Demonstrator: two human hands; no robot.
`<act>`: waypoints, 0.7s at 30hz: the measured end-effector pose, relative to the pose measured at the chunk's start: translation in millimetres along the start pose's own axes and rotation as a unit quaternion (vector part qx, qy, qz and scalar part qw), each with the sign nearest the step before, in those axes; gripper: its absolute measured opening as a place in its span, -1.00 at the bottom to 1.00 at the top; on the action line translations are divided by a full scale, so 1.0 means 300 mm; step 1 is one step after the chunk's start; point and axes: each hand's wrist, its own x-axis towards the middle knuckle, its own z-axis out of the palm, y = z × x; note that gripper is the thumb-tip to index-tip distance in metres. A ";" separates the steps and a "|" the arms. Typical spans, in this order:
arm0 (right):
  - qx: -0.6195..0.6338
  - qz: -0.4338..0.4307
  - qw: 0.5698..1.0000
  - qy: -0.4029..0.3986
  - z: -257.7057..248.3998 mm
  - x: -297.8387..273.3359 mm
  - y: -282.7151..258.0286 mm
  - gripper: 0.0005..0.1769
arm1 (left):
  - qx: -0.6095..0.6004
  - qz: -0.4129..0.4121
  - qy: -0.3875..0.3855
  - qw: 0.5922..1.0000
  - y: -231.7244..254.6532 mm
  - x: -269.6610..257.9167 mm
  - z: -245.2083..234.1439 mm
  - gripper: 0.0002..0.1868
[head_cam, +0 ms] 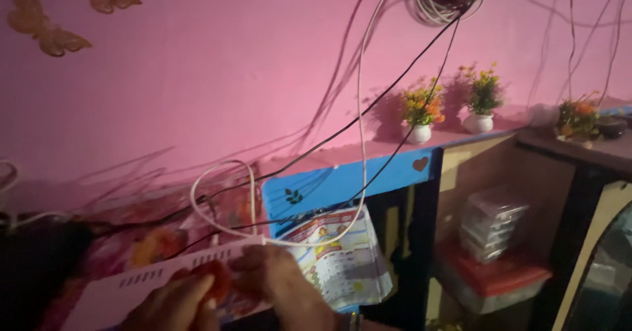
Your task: The person wipes down an extension cord reel, a small electronic device, and a DVD player with a red cloth, lifting the DVD player to wipe its underside and the surface beneath it.
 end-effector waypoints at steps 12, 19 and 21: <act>-0.037 -0.115 0.992 0.037 -0.837 -0.055 -0.135 -0.35 | 0.000 0.045 0.086 0.995 0.074 0.302 0.235 -0.67; -0.130 -0.059 0.987 0.068 -1.462 -0.065 0.019 -0.12 | -0.049 0.123 0.144 0.981 0.284 0.818 0.419 -0.67; -0.147 -0.010 0.987 0.069 -1.638 -0.079 0.053 -0.04 | -0.063 0.152 0.162 0.973 0.366 0.967 0.462 -0.67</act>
